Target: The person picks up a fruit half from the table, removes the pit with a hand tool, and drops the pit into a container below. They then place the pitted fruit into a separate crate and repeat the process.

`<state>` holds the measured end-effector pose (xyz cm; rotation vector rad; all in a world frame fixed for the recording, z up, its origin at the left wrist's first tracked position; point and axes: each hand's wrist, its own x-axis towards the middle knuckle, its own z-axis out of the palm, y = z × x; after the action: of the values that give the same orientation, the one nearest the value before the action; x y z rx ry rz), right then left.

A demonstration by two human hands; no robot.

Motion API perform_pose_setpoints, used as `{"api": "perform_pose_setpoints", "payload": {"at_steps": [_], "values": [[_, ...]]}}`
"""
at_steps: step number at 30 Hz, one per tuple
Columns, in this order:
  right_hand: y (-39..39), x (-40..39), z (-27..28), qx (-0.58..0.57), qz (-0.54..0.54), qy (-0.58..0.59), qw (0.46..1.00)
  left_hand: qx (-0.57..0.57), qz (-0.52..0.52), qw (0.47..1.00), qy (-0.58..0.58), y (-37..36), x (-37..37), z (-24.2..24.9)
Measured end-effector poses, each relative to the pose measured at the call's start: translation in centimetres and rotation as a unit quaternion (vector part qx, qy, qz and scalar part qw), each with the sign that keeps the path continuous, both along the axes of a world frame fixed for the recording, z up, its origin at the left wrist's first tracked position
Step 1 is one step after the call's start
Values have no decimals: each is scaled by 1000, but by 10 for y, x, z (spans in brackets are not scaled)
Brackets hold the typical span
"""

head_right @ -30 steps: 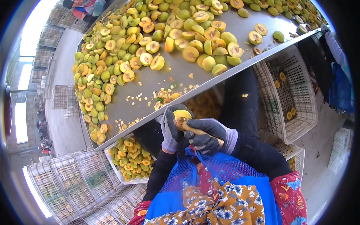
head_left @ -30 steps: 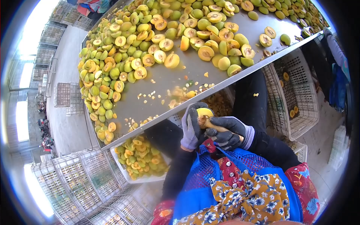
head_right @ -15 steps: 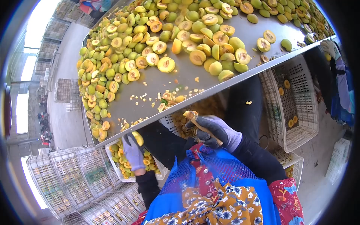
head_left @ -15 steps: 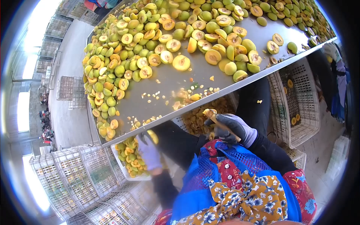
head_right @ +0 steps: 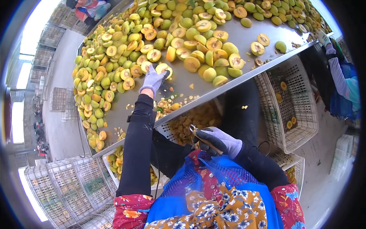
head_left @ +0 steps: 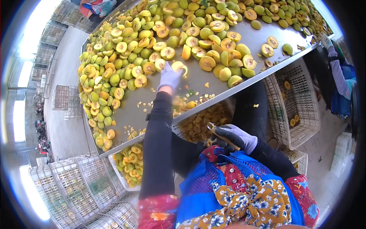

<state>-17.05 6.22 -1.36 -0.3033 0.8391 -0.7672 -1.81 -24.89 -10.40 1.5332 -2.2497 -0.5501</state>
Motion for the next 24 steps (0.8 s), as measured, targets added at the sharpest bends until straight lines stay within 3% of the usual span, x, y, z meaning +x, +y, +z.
{"api": "perform_pose_setpoints", "payload": {"at_steps": [2, 3, 4, 5, 6, 9, 10, 11, 13, 14, 16, 17, 18, 20, 23, 24], "values": [[1, -6, 4, -30, -5, 76, 997, 71, -13, 995, 69, 8, -2, 11], [0, -7, 2, -107, -15, 171, 979, 106, -18, 989, 102, 17, 2, 19], [-2, -8, -2, -181, -24, 263, 947, 238, -2, 931, 276, 40, 3, 44], [-6, -8, -4, -253, -34, 349, 902, 319, 6, 875, 366, 66, 5, 69], [-13, -12, 10, -273, 8, 400, 875, 350, 11, 848, 399, 88, 7, 88], [-23, 0, 13, -372, -16, 570, 732, 472, 44, 767, 432, 136, 27, 121], [-28, 2, 17, -371, -16, 556, 744, 444, 60, 774, 447, 151, 27, 118], [-31, 4, 23, -374, -1, 565, 735, 493, 41, 739, 457, 158, 38, 108], [-32, 9, 33, -378, 30, 583, 718, 347, 38, 768, 536, 185, 34, 74], [-31, 12, 27, -408, 16, 592, 695, 380, 39, 753, 535, 191, 36, 73], [-27, 16, 28, -395, 36, 592, 701, 444, 41, 720, 532, 201, 38, 83], [-25, 18, 28, -389, 46, 592, 704, 306, -28, 843, 440, 206, 40, 86], [-24, 20, 28, -397, 43, 592, 700, 154, -97, 927, 328, 210, 41, 88], [-20, 23, 29, -413, 37, 594, 690, 205, -94, 918, 326, 213, 37, 101], [-18, 29, 38, -394, 71, 604, 690, -48, -170, 965, 192, 220, 51, 73], [-17, 29, 39, -395, 71, 596, 696, 86, -99, 952, 276, 221, 53, 70]]}}
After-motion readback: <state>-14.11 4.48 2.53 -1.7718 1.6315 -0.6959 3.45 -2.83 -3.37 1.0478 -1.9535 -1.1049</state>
